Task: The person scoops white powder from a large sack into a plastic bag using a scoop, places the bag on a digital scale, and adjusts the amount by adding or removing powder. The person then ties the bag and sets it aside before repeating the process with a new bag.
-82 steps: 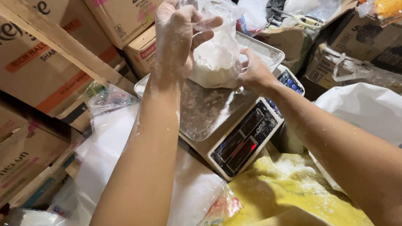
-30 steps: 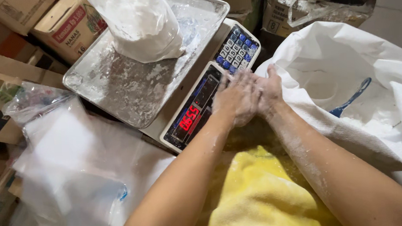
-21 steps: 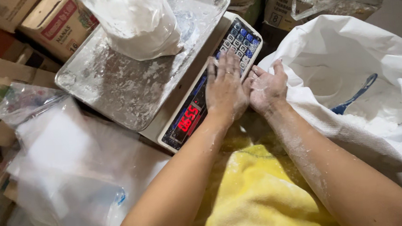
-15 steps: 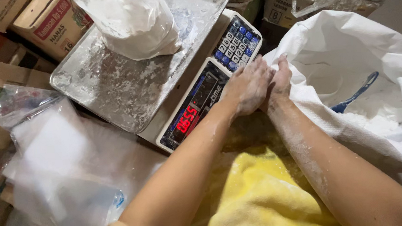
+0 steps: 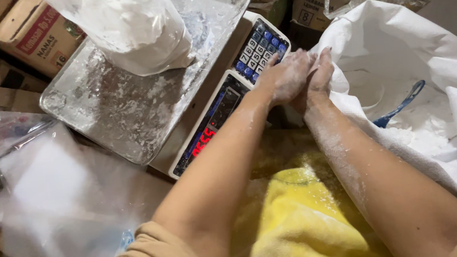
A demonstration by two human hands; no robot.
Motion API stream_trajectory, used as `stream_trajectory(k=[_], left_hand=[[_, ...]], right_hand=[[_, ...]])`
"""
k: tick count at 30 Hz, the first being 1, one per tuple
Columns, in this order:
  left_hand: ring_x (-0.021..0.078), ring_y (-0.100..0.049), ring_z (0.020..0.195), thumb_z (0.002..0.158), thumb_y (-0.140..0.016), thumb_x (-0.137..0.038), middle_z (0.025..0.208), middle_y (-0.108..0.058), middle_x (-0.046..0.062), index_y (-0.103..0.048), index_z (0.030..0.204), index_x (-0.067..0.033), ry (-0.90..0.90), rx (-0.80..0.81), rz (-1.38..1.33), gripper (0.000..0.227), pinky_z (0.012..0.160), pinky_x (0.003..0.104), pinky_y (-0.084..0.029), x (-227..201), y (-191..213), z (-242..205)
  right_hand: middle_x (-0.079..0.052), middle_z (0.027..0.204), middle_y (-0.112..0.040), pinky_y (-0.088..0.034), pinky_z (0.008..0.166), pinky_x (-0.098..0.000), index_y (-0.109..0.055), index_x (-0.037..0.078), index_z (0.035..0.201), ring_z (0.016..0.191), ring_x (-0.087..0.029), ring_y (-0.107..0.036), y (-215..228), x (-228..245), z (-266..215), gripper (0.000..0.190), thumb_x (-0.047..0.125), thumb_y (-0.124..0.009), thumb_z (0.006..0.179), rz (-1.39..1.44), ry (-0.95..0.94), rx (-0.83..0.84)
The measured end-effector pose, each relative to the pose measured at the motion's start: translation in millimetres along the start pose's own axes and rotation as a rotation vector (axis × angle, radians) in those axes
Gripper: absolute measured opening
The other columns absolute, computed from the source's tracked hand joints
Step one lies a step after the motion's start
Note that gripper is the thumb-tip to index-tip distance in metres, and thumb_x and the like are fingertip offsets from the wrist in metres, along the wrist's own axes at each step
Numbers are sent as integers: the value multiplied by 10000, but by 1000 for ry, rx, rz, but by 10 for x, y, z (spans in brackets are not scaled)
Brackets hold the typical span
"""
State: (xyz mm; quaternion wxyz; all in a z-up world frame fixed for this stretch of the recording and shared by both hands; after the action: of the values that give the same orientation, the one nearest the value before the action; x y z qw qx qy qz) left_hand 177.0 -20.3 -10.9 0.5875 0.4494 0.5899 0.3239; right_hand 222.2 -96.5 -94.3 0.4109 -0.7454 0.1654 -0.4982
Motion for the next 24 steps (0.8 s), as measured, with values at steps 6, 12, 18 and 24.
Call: stream_trajectory(k=[6, 12, 18, 24], left_hand=[[275, -127, 1559, 1024, -185, -491, 1667, -158, 114, -244, 1550, -22, 173, -211, 195, 708, 1246, 525, -26, 257, -129, 51], [423, -474, 1411, 1126, -234, -296, 1560, -466, 268, -409, 1559, 33, -264, -405, -124, 571, 1223, 506, -411, -198, -188, 183], [423, -672, 1145, 1075, -396, -210, 1314, -646, 277, -413, 1522, -47, -46, -626, -768, 477, 984, 484, -543, -902, 361, -195], [417, -708, 1145, 920, -522, -3, 1370, -594, 329, -344, 1560, -53, -155, -675, -1005, 666, 953, 429, -609, -1266, 366, -199]], right_hand=[[-291, 1576, -488, -362, 1232, -498, -376, -117, 1497, 1447, -416, -503, 104, -27, 143, 970, 721, -294, 1016, 270, -47, -17], [-180, 1369, -578, -478, 1107, -497, -486, 4, 1461, 1229, -350, -566, 209, 148, 122, 790, 623, -369, 984, 88, 134, -128], [-230, 1258, -623, -531, 1058, -478, -510, -70, 1400, 1143, -339, -614, -99, 988, -107, 609, 360, -333, 1007, 276, 183, -326], [-215, 1270, -664, -556, 1018, -391, -588, -81, 1362, 1145, -287, -662, 110, 1747, -793, 468, -16, -369, 953, -542, 19, -466]])
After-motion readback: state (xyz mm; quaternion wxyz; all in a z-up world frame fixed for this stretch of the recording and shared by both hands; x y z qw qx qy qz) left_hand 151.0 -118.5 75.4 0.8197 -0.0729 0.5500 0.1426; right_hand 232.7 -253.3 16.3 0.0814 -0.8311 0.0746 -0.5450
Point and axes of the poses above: each hand's wrist, its own z-axis towards the middle knuckle, its own y-axis out of the back of the hand, x = y × z, the point moved 5 cm from there along z, towards the middle knuckle
